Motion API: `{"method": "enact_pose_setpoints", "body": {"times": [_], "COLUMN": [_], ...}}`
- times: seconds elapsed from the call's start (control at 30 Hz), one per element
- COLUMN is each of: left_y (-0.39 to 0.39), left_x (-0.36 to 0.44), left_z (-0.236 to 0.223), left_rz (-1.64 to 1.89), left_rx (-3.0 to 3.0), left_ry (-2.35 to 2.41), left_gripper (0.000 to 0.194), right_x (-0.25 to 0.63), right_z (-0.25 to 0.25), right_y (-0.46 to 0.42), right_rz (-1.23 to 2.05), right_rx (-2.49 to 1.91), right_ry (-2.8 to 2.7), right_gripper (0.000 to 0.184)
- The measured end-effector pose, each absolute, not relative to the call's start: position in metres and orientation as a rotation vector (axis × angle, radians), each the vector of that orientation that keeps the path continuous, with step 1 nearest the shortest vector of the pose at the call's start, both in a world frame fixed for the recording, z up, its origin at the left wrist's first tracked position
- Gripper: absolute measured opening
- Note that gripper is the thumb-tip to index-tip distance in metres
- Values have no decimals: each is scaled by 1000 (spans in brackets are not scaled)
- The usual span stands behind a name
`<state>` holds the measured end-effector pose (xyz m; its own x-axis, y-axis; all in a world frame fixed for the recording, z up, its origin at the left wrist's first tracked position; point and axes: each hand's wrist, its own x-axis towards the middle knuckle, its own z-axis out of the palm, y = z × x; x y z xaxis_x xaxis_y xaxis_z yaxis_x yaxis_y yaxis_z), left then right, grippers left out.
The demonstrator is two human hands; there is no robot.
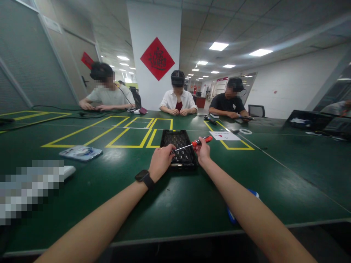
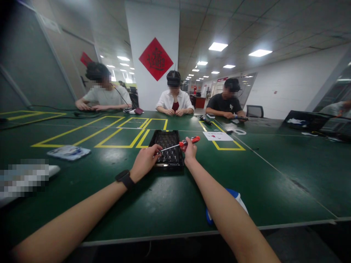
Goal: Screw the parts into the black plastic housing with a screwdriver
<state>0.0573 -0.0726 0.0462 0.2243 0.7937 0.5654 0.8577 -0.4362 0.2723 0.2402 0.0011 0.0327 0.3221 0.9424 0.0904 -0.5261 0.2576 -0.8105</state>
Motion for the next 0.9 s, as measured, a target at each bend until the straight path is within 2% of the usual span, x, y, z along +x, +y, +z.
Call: {"method": "enact_pose_setpoints", "body": {"times": [0.6,0.9], "left_y": [-73,-70], "left_x": [57,56], "left_z": [44,42], "left_rz": [-1010,-1006], "left_rx": [-2353,-2351], "left_ry": [-1678,-1681], "left_gripper": [38,38], "right_x": [242,239], "right_z": [35,32], "right_y": [-3,-1], "right_rz": [1054,1045], "right_rx": [-717,-675], "right_ry": [-686,-759], "right_gripper": [23,28]}}
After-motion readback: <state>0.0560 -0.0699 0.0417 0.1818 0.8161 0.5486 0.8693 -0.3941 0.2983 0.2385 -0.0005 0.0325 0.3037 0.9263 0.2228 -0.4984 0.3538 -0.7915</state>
